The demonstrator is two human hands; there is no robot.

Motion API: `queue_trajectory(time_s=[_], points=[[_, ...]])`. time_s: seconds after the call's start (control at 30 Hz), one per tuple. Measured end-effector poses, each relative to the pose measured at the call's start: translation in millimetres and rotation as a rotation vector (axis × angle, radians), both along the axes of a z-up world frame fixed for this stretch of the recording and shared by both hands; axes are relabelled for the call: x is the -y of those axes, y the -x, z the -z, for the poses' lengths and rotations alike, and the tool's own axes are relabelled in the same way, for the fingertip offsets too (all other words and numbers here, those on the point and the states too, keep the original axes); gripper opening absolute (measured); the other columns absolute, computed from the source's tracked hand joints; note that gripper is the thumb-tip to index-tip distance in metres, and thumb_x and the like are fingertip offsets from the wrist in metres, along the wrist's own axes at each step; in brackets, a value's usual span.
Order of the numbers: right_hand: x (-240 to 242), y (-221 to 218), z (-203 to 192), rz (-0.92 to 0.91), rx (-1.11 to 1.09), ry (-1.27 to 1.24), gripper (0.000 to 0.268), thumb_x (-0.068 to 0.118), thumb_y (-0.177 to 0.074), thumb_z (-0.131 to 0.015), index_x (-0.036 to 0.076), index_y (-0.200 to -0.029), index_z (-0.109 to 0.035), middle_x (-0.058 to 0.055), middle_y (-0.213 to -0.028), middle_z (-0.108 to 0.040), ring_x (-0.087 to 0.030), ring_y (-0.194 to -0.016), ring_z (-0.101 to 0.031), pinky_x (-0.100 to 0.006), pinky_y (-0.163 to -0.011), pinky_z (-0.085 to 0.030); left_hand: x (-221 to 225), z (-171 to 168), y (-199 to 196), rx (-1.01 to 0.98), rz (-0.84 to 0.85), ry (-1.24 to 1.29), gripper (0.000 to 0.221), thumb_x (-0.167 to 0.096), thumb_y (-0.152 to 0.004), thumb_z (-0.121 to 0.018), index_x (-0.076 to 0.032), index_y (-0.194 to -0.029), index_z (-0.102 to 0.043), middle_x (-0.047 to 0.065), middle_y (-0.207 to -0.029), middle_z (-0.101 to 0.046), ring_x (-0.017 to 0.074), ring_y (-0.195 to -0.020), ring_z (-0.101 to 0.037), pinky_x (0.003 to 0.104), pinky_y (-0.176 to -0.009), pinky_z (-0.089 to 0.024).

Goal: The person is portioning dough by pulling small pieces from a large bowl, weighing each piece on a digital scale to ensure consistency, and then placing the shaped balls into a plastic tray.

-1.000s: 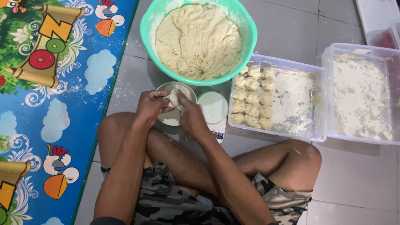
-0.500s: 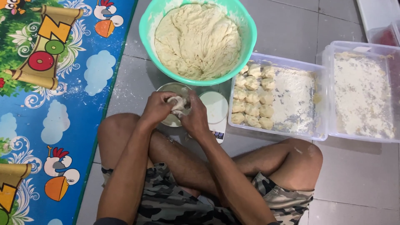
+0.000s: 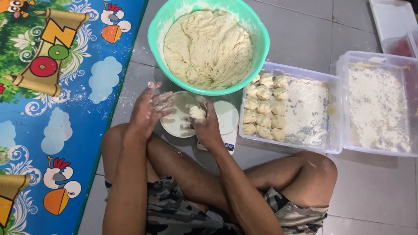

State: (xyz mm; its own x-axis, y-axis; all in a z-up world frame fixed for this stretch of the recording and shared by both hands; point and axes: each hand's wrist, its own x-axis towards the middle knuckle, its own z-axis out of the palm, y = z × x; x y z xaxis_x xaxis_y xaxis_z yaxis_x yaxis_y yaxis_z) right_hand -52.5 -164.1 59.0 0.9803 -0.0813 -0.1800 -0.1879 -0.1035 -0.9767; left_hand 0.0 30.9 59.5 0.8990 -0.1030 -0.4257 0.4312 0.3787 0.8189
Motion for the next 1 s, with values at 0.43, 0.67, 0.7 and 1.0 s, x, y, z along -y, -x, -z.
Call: queue_trajectory(time_s=[0.43, 0.67, 0.7, 1.0], points=[[61, -15, 2, -0.143, -0.119, -1.11, 0.05, 0.005, -0.084, -0.071, -0.008, -0.131, -0.057, -0.029, -0.109, -0.073, -0.035, -0.093, -0.077, -0.046, -0.078, -0.069, 2, -1, 2, -0.03, -0.04, -0.124, 0.041, -0.029, -0.1, -0.057, -0.009, -0.136, -0.062, 0.024, -0.118, -0.072, 0.0348, -0.11, -0.073, 0.048, -0.094, -0.06], [205, -14, -40, 0.103, -0.075, -0.616, 0.015, 0.011, -0.093, -0.063, 0.011, -0.108, -0.063, -0.002, -0.07, -0.056, -0.009, -0.052, -0.05, -0.02, -0.04, -0.037, 9, -15, 5, -0.017, -0.018, -0.185, 0.036, -0.026, -0.102, -0.055, -0.007, -0.132, -0.063, 0.026, -0.117, -0.071, 0.0353, -0.113, -0.072, 0.047, -0.096, -0.059], [225, -8, -45, 0.094, -0.078, -0.54, 0.028, 0.009, -0.087, -0.062, 0.008, -0.115, -0.061, -0.006, -0.082, -0.059, -0.014, -0.066, -0.054, -0.025, -0.055, -0.042, 11, -15, 5, -0.012, -0.007, -0.2, 0.035, -0.025, -0.102, -0.055, -0.007, -0.131, -0.064, 0.025, -0.117, -0.071, 0.0344, -0.112, -0.072, 0.046, -0.096, -0.059], [383, 29, 49, 0.187, -0.323, 0.797, 0.027, 0.035, -0.095, -0.078, 0.014, -0.112, -0.076, -0.026, -0.119, -0.069, -0.051, -0.115, -0.063, -0.055, -0.095, -0.051, 25, -19, 10, 0.028, 0.06, -0.268, 0.034, -0.021, -0.103, -0.055, -0.003, -0.13, -0.064, 0.027, -0.117, -0.07, 0.034, -0.11, -0.072, 0.042, -0.09, -0.061]])
